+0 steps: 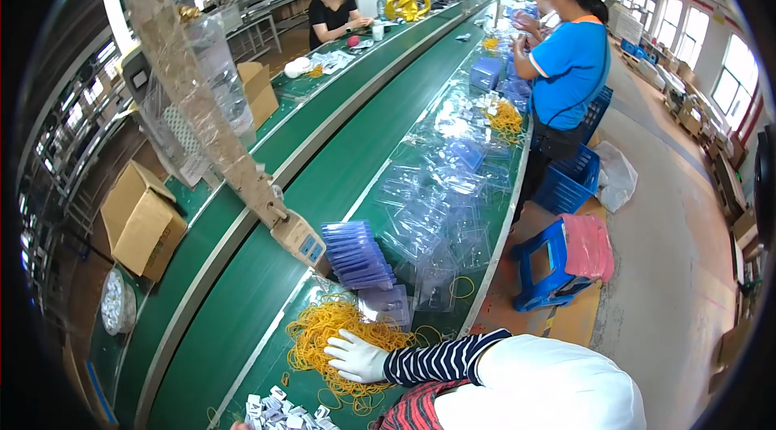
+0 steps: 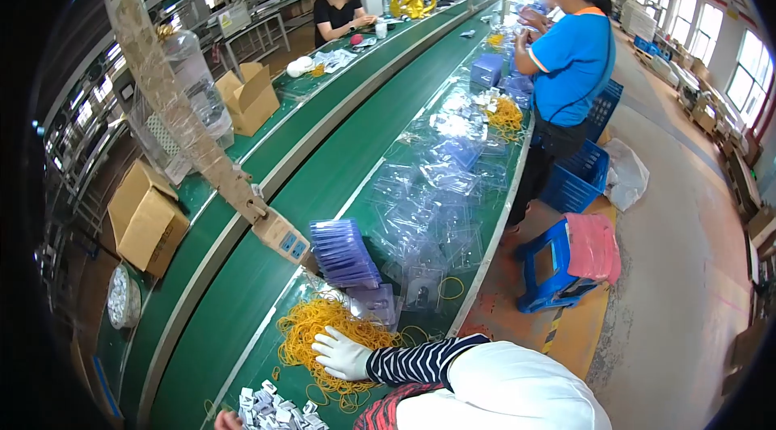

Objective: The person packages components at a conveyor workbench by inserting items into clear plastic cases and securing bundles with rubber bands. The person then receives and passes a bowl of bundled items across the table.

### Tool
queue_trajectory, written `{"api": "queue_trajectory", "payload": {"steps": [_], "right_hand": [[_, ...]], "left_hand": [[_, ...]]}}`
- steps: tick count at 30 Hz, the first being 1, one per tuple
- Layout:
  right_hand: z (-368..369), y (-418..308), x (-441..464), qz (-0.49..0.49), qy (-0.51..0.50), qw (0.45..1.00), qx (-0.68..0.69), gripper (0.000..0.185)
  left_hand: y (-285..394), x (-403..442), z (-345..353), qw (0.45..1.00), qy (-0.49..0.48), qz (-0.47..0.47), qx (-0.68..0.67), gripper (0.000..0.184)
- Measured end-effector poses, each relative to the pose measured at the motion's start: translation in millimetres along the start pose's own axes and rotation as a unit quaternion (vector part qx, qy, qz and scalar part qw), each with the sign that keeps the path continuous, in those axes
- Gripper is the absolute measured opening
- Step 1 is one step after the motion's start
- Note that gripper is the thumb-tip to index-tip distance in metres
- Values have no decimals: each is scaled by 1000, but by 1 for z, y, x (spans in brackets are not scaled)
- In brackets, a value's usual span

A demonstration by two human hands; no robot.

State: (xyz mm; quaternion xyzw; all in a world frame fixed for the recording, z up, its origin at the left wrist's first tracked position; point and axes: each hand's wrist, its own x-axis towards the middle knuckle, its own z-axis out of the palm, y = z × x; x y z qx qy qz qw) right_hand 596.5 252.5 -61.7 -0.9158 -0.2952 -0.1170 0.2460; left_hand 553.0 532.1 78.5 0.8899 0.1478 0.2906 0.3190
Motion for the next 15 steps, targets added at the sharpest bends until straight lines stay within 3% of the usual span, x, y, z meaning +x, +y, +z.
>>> {"api": "queue_trajectory", "payload": {"steps": [2,3,4,5,6,8,12,15], "right_hand": [[5,5,1,-10,21,1000,-1,27],[-15,2,9,-7,-5,1000,10,22],[-18,1,14,4,-22,1000,7,19],[-35,-6,24,30,-89,995,20,18],[-37,-8,29,36,-114,993,20,18],[-19,-5,23,-11,32,999,6,21],[-5,-7,18,-1,-19,999,-39,30],[-4,-7,19,-3,-29,999,-41,30]], "left_hand": [[35,-22,28,984,-90,-48,-146,20],[-32,-40,73,959,-51,-106,-256,13],[-9,-53,75,947,-153,-97,-266,13],[23,-58,73,945,-210,-96,-230,14],[19,-64,79,953,-249,13,-172,14],[21,-74,81,953,-250,104,-137,14],[-2,-82,63,969,-230,42,-73,13],[-25,-69,61,986,-163,39,27,13]]}}
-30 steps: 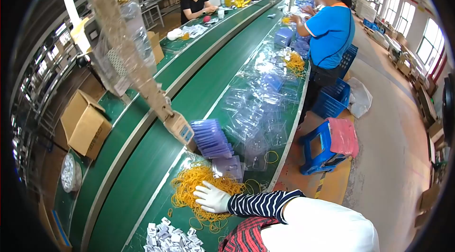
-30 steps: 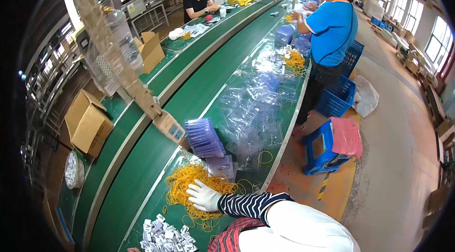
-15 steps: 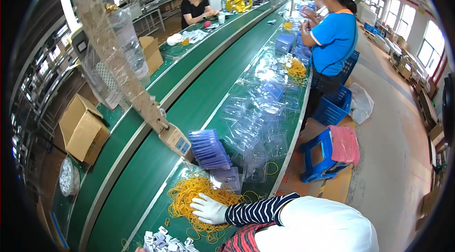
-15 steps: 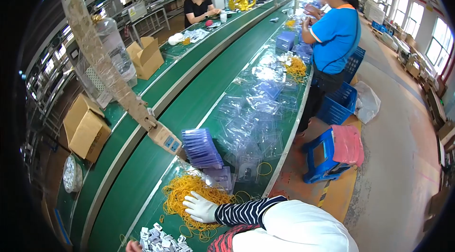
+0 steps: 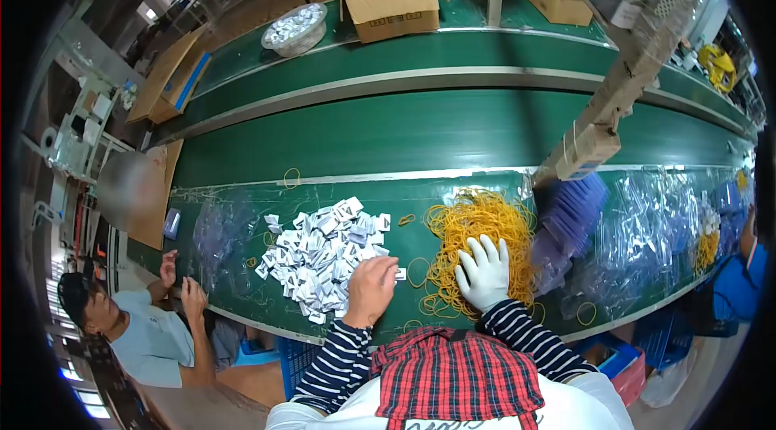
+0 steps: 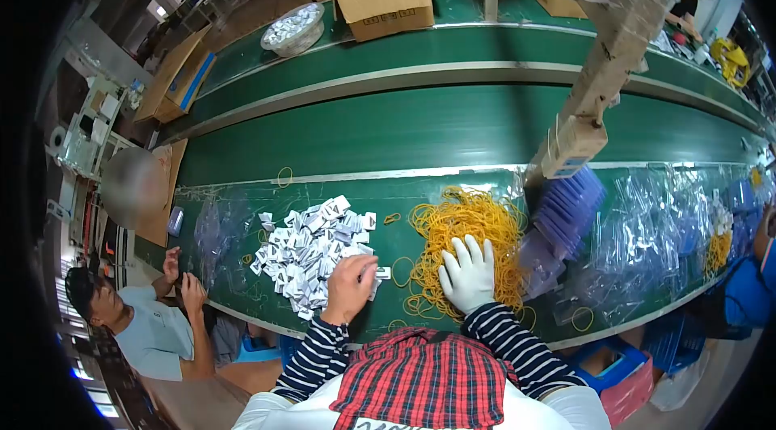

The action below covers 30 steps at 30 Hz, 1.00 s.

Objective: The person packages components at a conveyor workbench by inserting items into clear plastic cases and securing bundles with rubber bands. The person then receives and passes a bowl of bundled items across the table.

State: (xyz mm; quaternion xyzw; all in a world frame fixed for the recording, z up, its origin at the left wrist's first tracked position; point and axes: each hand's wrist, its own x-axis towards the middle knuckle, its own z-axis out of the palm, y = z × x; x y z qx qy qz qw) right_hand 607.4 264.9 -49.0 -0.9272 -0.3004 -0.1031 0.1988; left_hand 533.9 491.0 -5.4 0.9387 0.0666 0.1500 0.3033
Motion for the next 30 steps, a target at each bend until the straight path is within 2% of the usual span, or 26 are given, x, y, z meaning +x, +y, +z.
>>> {"api": "queue_trajectory", "payload": {"steps": [3,6,9,13,15,17,19,22,25,27,29,30], "right_hand": [[0,-1,0,1,-5,1000,-9,30],[-1,-3,1,5,-6,1000,-17,29],[-2,-3,2,7,-8,1000,-8,28],[0,-7,5,0,9,1000,-17,27],[0,-10,6,-2,15,1000,-21,27],[3,-9,5,-4,12,1000,-23,27],[5,-8,3,-7,9,1000,-28,27],[2,-14,5,-8,3,1000,-28,26],[3,-14,5,-9,-5,999,-34,26],[2,-15,6,-10,-10,999,-37,26],[2,-16,6,-15,-11,999,-36,27],[2,-17,6,-15,-13,999,-36,27]], "left_hand": [[-17,27,5,997,-15,35,68,20],[-26,63,31,985,6,118,130,19],[-47,85,67,961,-46,140,235,13],[-43,89,80,968,-34,127,215,7],[-21,75,76,985,-66,135,79,9],[3,55,65,976,-109,186,-10,15],[16,34,56,982,-88,138,-89,24],[4,21,19,988,-59,83,-115,23],[-31,9,-20,989,46,-15,-140,17],[-60,-3,-50,984,163,-29,-64,17],[-90,-29,-71,964,231,-130,-13,16],[-105,-44,-83,952,265,-141,63,17]]}}
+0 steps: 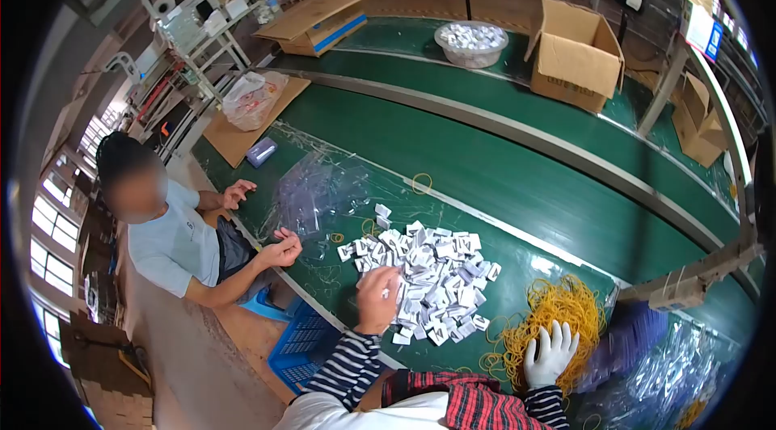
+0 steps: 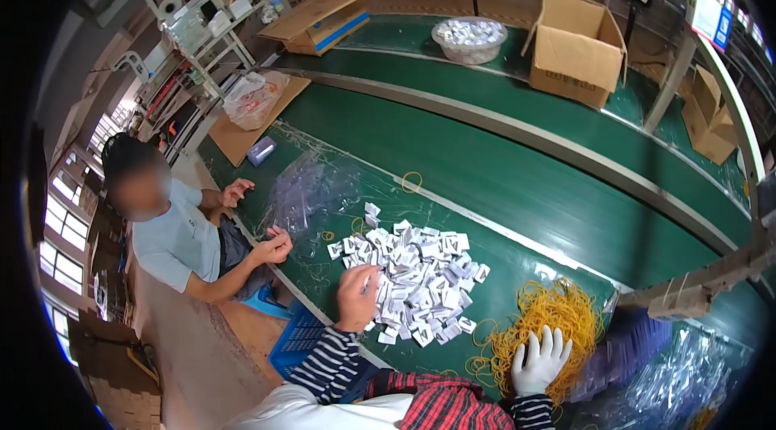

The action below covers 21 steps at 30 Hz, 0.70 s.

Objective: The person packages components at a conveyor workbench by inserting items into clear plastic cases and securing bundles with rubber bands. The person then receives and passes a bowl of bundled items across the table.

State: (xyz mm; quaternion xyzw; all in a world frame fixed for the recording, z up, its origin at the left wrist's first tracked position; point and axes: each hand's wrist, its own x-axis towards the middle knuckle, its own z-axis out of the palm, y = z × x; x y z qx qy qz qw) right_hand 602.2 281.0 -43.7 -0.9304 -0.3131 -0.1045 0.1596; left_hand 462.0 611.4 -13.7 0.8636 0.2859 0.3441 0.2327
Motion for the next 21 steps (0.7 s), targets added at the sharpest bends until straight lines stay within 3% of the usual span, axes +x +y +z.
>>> {"api": "queue_trajectory", "payload": {"steps": [1,5,9,10,17,18,21], "right_hand": [[-1,0,0,1,-3,1000,-1,28],[1,0,-1,0,-1,1000,-6,27],[5,0,-3,-7,3,1000,-17,28],[5,0,-3,-8,8,1000,-16,28],[-2,-11,-2,-12,8,999,-34,29],[-45,-38,24,-90,100,985,-111,12],[1,-12,-3,-21,23,999,-43,29]], "left_hand": [[-18,-5,-13,996,45,5,71,18],[-82,-41,-37,971,124,-120,169,24],[-108,-67,-20,959,114,-177,188,25],[-109,-69,-16,958,74,-193,197,26],[-107,-65,-17,962,41,-189,192,29],[-110,-65,-16,962,46,-187,194,29],[-106,-63,-18,962,49,-194,184,29]]}}
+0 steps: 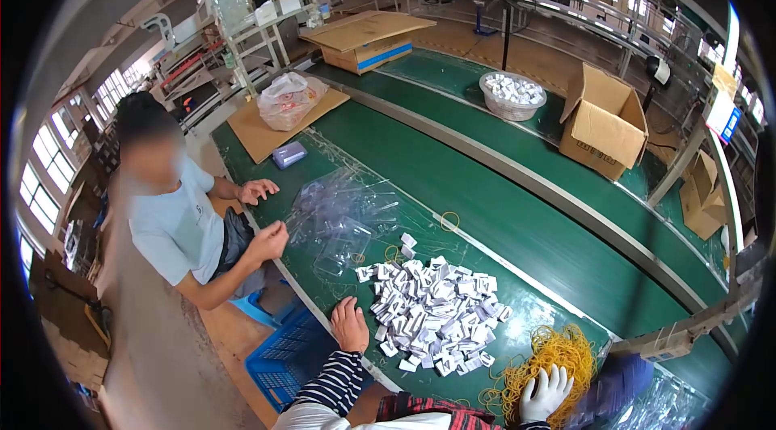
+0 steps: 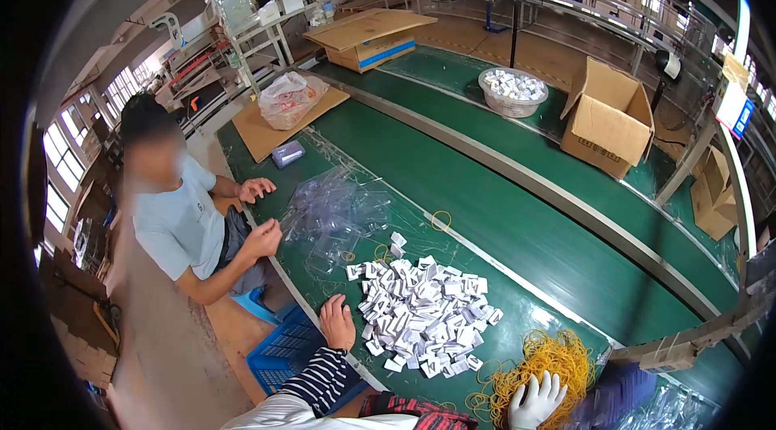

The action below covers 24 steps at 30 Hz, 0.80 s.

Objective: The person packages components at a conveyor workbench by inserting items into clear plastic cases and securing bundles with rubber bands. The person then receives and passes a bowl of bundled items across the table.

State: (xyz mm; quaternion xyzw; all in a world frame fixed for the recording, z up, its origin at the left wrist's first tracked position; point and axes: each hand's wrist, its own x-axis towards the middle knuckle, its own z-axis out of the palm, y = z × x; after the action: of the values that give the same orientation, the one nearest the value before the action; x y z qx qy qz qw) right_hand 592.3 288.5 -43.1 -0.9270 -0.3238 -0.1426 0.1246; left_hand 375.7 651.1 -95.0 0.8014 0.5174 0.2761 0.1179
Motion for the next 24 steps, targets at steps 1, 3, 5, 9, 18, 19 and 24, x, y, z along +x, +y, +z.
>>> {"api": "queue_trajectory", "payload": {"steps": [1,3,5,9,18,19,24], "right_hand": [[3,1,-1,-3,15,1000,-1,29],[12,11,-1,-16,16,1000,7,27],[3,6,0,2,9,1000,-5,25],[6,8,0,1,22,1000,-9,24],[2,8,-1,11,6,1000,12,26],[1,7,0,12,8,1000,14,25],[4,8,-1,17,16,1000,19,25]], "left_hand": [[-4,1,1,1000,0,13,-3,28],[-7,4,3,999,13,40,23,27],[0,3,1,999,8,31,8,27],[-9,2,8,999,21,33,4,28],[-1,-1,2,1000,-4,7,-1,27],[-1,-1,1,1000,-8,8,2,27],[-3,-1,2,1000,-3,16,7,27]]}}
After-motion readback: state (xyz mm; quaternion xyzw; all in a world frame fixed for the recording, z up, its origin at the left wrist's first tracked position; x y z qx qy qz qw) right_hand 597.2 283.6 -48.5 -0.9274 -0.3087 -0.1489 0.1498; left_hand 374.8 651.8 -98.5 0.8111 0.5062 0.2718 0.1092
